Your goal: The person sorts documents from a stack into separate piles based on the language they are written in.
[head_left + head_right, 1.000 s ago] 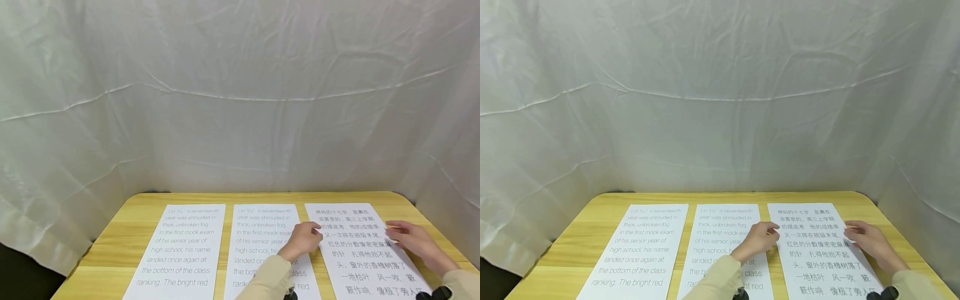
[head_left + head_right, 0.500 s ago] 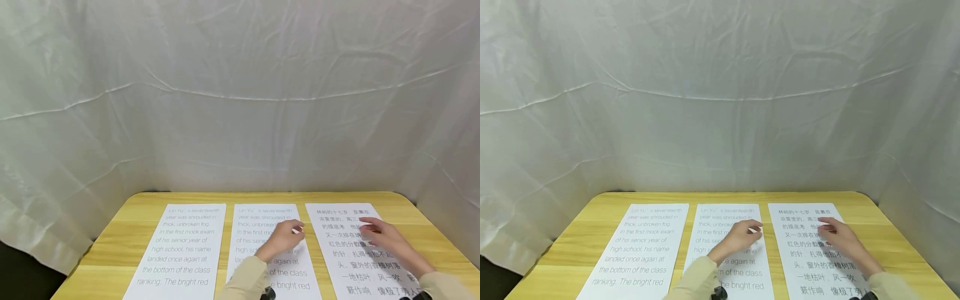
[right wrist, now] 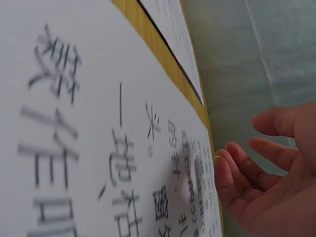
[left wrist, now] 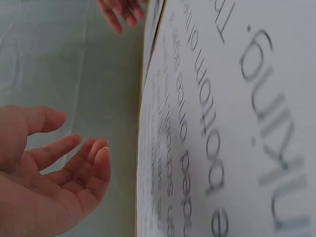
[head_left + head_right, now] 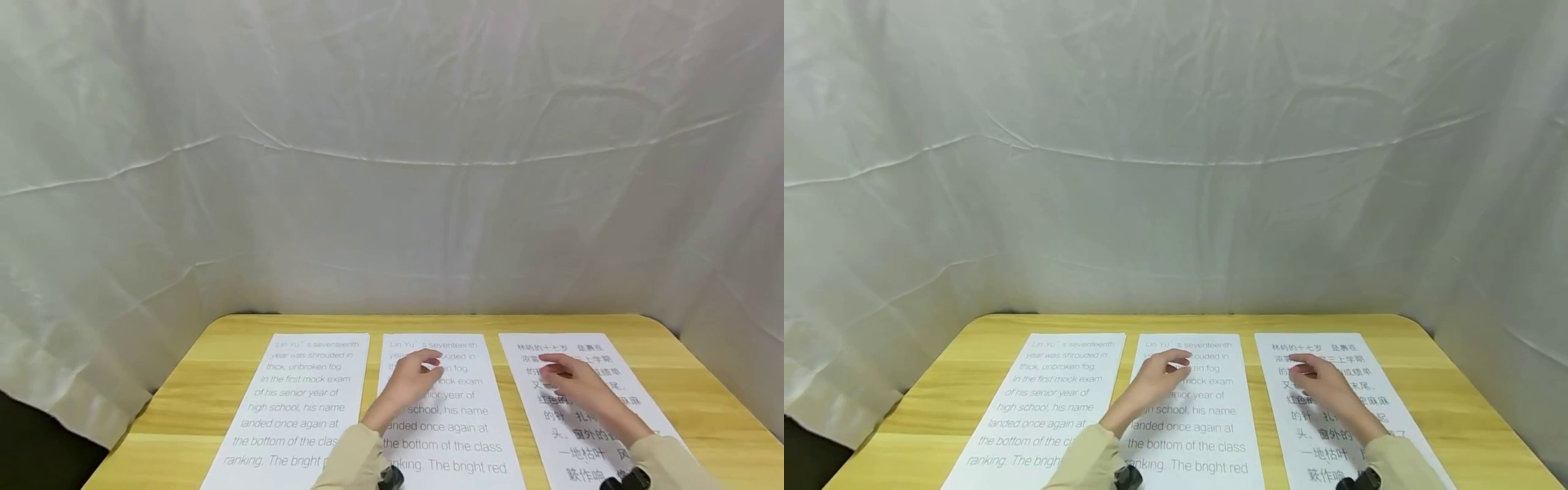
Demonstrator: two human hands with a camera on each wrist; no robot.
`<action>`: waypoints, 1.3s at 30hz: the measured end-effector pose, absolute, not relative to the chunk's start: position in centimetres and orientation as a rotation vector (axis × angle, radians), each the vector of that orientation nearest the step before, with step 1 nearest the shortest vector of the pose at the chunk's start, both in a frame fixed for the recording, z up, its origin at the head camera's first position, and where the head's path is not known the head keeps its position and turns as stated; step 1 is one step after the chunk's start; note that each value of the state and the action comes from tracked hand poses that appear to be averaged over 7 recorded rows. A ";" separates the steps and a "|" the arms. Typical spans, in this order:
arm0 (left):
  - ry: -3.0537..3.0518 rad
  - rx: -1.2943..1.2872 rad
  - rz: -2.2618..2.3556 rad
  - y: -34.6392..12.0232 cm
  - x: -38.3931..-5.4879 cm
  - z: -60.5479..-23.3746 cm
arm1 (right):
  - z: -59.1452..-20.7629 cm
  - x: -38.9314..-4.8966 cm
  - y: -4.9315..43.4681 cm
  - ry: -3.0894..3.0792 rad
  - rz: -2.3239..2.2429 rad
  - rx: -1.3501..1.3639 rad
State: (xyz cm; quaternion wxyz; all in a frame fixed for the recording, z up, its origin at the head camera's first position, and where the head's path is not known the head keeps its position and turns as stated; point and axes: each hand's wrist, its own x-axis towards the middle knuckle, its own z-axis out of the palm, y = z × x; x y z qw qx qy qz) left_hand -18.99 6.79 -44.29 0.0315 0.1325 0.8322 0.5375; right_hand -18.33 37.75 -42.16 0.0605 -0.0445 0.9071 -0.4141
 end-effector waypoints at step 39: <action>2.548 0.048 1.608 -1.2 -18.1 -46.5 | -44.6 -18.8 31.2 2.748 -1.282 -0.082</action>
